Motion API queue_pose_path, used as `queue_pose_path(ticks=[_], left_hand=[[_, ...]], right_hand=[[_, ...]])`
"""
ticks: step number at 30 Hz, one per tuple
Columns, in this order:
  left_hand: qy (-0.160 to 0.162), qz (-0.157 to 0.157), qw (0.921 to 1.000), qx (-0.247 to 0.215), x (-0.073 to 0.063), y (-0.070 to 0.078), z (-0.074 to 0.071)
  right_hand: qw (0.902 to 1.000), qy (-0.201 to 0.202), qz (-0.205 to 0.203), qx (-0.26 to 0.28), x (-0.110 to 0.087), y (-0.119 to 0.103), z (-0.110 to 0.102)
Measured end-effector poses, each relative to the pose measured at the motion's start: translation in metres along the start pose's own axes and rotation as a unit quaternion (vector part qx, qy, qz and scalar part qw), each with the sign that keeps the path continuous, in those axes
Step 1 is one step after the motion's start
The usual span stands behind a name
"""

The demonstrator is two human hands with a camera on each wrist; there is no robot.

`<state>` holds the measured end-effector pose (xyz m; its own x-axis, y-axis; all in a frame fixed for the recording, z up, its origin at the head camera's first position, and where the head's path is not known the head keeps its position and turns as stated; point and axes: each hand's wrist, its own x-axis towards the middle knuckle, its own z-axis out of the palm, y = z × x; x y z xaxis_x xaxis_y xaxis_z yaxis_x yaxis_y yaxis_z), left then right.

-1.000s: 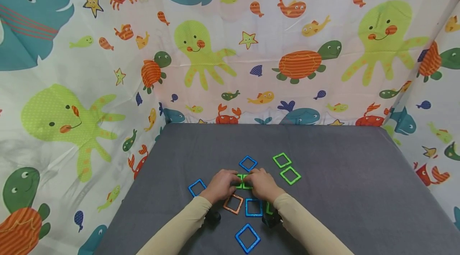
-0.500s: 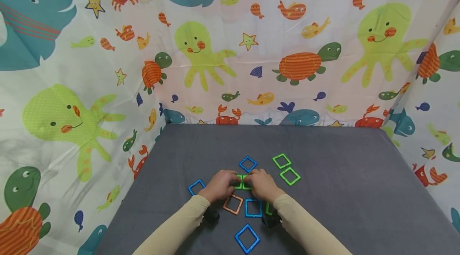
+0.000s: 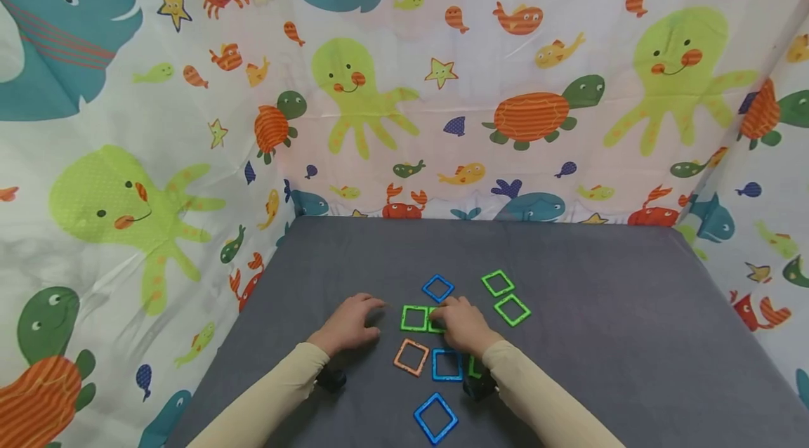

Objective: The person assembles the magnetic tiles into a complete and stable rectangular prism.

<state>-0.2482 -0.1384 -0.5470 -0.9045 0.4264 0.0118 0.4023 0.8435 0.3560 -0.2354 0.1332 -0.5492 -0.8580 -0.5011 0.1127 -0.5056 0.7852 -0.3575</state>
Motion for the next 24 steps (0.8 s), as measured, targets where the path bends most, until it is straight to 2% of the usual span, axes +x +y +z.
queue_pose_path(ticks=[4,8,14,24], left_hand=[[-0.003,-0.028,0.9995,0.016,-0.013,-0.014,-0.008],[-0.008,-0.043,0.9989,0.020,-0.022,-0.021,-0.007],[0.015,-0.039,0.9985,0.035,-0.029,-0.022,-0.003],[0.021,-0.046,0.9972,0.056,-0.035,-0.021,-0.003]], right_hand=[[1.0000,0.001,0.004,-0.004,0.001,0.002,0.000],[0.9999,0.002,0.010,-0.004,0.002,0.005,0.000],[1.0000,-0.002,0.006,0.000,0.001,0.007,0.002],[1.0000,-0.001,0.000,-0.002,0.000,0.005,0.006]])
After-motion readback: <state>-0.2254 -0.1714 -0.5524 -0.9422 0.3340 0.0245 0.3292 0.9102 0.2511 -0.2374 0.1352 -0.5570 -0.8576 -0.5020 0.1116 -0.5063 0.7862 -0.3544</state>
